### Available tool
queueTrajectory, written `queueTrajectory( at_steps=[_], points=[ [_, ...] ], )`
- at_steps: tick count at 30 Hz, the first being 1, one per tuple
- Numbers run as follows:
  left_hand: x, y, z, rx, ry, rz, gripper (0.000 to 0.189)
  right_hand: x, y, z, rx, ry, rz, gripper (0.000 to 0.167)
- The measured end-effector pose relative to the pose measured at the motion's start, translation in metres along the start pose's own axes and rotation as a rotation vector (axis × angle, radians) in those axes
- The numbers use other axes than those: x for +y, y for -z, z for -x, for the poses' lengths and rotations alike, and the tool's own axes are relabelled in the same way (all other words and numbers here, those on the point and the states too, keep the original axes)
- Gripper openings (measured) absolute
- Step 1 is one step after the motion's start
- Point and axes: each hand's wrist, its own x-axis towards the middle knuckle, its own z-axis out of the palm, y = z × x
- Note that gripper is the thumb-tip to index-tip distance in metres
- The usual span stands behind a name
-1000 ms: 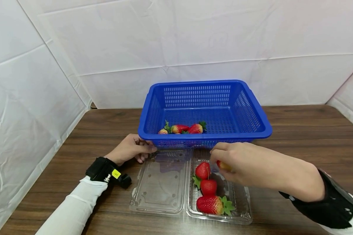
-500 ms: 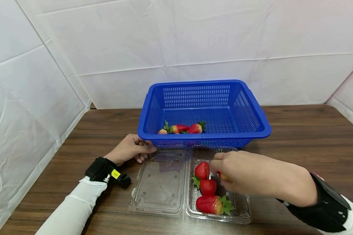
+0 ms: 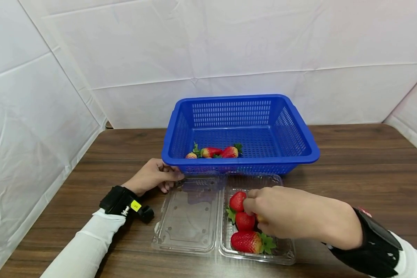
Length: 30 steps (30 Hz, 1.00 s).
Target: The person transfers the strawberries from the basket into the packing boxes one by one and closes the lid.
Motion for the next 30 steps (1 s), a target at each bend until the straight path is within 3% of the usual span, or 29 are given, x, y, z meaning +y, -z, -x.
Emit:
queueTrajectory(
  at_steps=[7,30],
  points=[
    [0.0000,0.0003,-0.0001,-0.003,-0.004,0.002,0.011,-0.0015,-0.0038,0.0000,0.016,0.017,0.013,0.034],
    [-0.0015,0.0004,-0.0002,-0.014,-0.006,0.008,0.011,-0.0097,-0.0099,-0.0034,-0.034,-0.047,0.015,0.037]
  ],
)
